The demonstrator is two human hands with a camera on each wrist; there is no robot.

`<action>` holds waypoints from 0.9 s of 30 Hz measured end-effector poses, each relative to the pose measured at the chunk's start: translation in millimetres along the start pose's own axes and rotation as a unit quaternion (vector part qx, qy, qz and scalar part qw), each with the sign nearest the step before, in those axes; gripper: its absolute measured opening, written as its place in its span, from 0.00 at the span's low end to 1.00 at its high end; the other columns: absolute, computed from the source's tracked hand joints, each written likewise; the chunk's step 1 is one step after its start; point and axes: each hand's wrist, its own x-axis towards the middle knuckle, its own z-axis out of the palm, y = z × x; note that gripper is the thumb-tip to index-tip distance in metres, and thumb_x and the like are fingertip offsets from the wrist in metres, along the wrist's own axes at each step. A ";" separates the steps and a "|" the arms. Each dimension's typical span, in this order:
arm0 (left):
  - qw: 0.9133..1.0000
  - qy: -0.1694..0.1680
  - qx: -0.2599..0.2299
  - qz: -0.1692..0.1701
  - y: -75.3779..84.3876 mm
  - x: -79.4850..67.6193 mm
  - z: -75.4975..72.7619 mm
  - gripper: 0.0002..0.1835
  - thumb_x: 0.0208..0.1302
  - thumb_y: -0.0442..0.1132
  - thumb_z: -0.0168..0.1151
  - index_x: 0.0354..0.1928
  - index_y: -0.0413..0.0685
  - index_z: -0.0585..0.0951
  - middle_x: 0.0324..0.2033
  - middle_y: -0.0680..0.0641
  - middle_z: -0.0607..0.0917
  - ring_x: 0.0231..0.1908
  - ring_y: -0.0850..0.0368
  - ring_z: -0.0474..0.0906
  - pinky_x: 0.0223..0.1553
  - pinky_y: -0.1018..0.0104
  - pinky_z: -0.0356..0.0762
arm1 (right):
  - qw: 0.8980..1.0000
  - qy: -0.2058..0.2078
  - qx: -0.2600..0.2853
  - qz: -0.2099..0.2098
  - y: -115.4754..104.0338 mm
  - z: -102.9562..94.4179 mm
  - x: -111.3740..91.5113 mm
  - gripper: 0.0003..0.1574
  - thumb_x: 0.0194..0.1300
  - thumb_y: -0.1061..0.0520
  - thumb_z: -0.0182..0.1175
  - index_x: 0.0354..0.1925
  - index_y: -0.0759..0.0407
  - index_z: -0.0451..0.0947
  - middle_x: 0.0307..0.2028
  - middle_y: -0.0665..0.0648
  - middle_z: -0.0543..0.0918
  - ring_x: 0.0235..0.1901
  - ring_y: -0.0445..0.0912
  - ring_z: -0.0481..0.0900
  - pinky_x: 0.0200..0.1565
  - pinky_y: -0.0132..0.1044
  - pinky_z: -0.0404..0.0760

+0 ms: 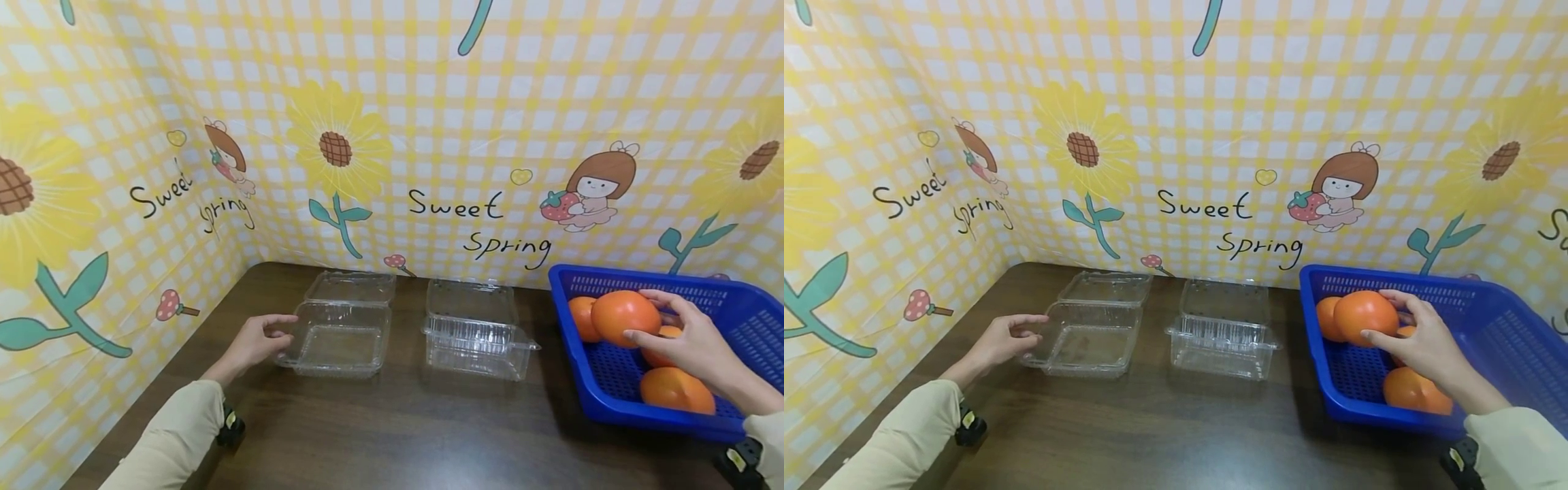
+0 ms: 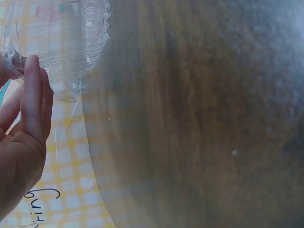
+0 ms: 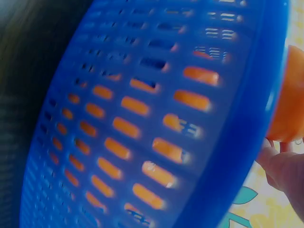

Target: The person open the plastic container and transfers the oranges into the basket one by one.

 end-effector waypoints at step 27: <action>1.000 0.006 0.007 -0.005 0.7 -0.3 -0.2 0.22 0.54 0.30 0.59 0.53 0.32 0.72 0.35 0.33 0.81 0.31 0.50 0.79 0.20 0.68 0.74 | 0.985 -0.173 -0.009 -0.009 -42.3 -4.5 -8.3 0.39 0.56 0.49 0.60 0.57 0.70 0.58 0.48 0.75 0.67 0.42 0.64 0.70 0.33 0.48 0.77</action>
